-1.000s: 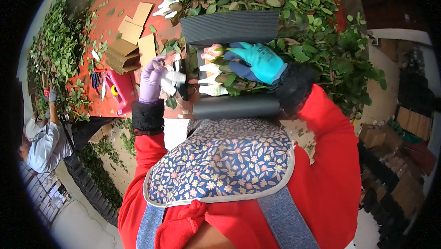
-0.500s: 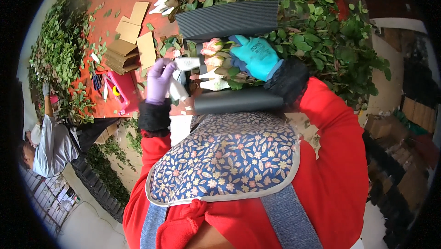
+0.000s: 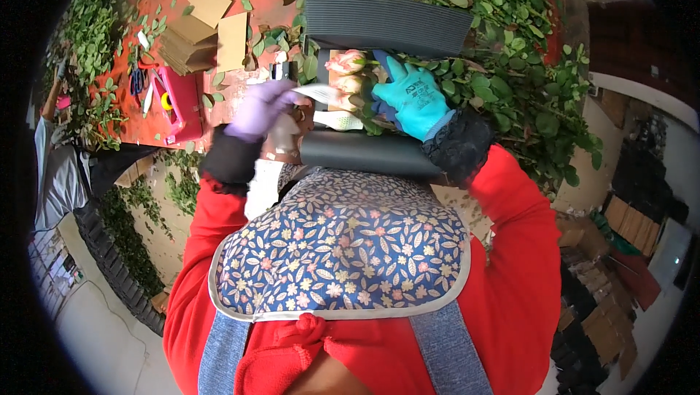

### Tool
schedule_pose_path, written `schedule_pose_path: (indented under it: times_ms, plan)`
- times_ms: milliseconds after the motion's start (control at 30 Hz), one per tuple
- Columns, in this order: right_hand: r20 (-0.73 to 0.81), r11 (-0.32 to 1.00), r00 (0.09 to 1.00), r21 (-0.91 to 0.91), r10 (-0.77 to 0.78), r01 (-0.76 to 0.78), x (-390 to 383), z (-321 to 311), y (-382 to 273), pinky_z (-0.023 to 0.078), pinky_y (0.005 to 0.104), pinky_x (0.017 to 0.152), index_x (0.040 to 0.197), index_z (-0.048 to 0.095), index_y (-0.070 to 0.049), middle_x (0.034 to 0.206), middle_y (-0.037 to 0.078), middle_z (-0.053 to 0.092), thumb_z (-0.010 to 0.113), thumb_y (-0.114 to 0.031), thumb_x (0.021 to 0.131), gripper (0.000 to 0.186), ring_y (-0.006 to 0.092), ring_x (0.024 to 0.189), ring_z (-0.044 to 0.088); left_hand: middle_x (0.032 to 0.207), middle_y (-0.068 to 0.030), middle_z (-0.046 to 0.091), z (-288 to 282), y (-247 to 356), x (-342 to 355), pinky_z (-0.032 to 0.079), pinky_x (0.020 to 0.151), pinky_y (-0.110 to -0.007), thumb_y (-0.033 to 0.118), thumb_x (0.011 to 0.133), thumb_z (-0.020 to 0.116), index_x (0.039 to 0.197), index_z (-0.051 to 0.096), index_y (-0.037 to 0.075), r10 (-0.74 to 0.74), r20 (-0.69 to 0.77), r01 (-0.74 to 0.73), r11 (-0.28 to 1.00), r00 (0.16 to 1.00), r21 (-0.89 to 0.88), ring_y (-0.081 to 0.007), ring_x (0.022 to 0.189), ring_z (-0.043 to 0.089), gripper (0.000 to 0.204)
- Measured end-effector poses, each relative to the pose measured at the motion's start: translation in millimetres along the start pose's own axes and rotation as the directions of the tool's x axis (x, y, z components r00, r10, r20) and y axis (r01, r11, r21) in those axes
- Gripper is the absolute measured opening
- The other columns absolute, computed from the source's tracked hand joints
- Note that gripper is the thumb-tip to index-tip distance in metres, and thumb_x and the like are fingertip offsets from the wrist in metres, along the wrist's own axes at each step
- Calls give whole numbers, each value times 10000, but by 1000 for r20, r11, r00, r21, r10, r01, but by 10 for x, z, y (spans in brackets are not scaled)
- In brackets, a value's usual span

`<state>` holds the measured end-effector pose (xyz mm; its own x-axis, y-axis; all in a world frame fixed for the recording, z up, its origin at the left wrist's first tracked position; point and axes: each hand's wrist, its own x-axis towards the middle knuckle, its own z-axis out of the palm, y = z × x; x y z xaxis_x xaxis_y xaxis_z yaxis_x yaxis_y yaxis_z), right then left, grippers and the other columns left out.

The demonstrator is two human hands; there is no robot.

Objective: The person arranges roses into a black box, placing the stems and leaves inside and then closing the lid with a cardboard insert.

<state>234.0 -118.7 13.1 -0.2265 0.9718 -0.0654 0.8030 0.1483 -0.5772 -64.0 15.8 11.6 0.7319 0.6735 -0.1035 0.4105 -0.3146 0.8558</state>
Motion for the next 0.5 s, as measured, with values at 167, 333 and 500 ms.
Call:
schedule_pose_path:
  times_ms: [167,333,500]
  plan:
    - [-53,997,996,12,-72,73,85,-183,-166,518,431,815,932,622,-58,1440,231,461,805,-150,726,291,356,982,613,872,-134,703,21,85,-197,529,757,-338,199,928,686,1165,661,11,-71,256,113,982,964,-154,-211,812,673,303]
    - [2,990,995,95,-101,101,61,-410,-258,528,423,907,1125,641,-32,1468,271,418,848,-216,747,468,397,1098,619,894,-143,697,412,-32,-78,505,745,-333,178,927,684,1140,656,15,65,285,18,961,956,-278,-244,778,648,270]
    - [221,974,961,114,167,-195,126,-1260,-734,541,407,842,1285,612,-109,1245,183,628,688,-197,887,414,328,1014,666,905,-164,694,464,-75,-137,517,734,-341,123,912,688,1113,664,33,-8,270,83,959,963,-270,-271,800,670,221]
